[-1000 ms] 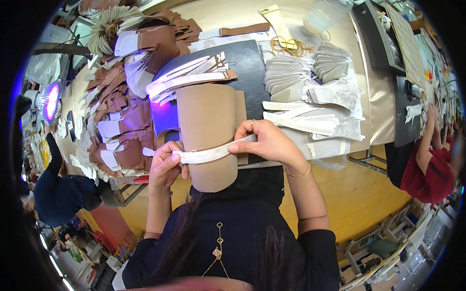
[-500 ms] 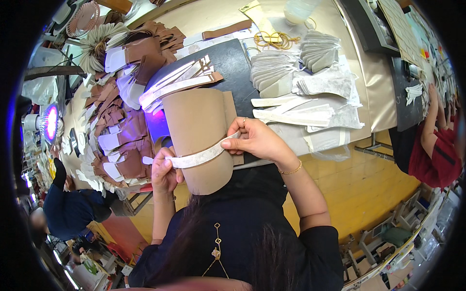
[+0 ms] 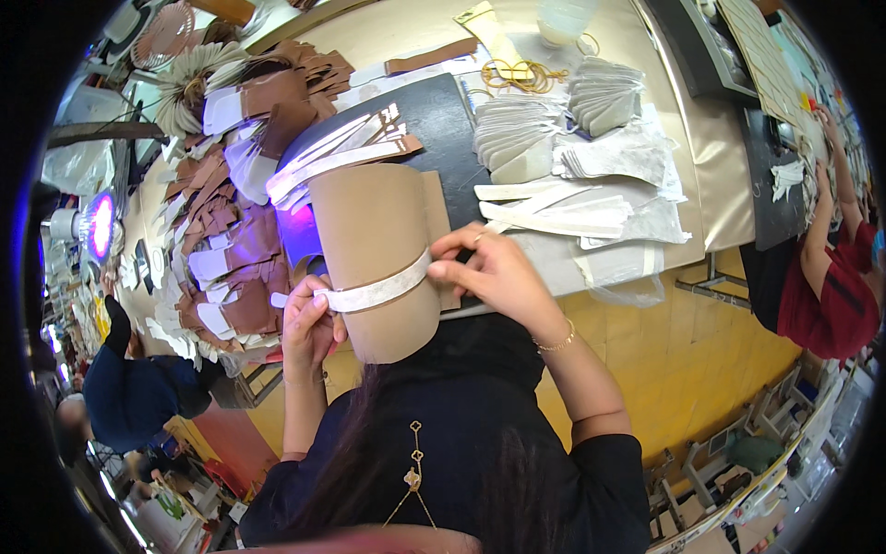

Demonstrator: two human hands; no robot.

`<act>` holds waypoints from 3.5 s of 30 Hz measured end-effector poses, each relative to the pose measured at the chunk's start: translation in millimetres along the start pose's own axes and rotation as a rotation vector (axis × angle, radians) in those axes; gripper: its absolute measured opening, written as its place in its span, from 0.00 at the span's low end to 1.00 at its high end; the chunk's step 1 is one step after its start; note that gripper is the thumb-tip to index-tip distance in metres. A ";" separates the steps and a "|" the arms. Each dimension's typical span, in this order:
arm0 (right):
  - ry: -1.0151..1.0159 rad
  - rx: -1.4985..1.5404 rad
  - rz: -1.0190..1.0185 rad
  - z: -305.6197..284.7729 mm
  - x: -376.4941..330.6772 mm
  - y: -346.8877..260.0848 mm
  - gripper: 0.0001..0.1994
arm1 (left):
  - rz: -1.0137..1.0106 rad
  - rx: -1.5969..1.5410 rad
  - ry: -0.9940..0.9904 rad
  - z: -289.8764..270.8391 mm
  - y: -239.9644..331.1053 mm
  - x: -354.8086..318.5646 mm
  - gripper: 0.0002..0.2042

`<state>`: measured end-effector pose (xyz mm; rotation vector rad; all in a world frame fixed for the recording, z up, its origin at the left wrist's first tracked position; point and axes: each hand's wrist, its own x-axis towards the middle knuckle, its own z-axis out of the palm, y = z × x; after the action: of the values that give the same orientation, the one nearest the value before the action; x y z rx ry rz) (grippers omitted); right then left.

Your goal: The person repeatedly wraps white elastic bands around a brown visor-style hat, secures each band with a rubber band, and places the finished unit on a nearby pile. The person continues this cycle throughout the clip.

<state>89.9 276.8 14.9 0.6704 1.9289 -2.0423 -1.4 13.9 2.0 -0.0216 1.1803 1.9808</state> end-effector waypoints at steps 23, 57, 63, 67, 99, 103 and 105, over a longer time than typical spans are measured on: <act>-0.030 -0.120 -0.809 64.5 -10.4 58.2 0.46 | -0.060 0.028 0.024 -14.9 -7.5 4.2 0.07; 0.513 -0.882 -0.363 -31.5 9.2 22.8 0.05 | 0.066 1.101 0.416 -75.6 110.0 62.5 0.13; 0.525 -0.558 -0.477 -35.5 8.3 14.4 0.06 | -0.037 1.414 0.498 -65.8 96.1 -2.8 0.10; 0.454 -0.373 -0.554 -33.3 7.4 7.0 0.09 | -0.057 1.258 0.558 -79.7 107.3 -26.1 0.09; 0.520 0.097 -0.676 -32.8 -33.5 -47.7 0.07 | 0.372 0.364 -0.141 76.3 116.0 -32.2 0.07; 0.478 0.131 -0.749 -49.2 -56.3 -60.9 0.07 | -0.209 0.409 -0.054 61.2 73.9 -1.9 0.07; 0.339 0.114 -0.707 -47.6 -63.2 -66.8 0.07 | -0.183 0.364 -0.061 49.3 60.9 2.9 0.09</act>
<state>119.5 321.8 103.4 0.4036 2.5271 -2.5897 -24.6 38.1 72.9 0.1127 1.4286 1.5765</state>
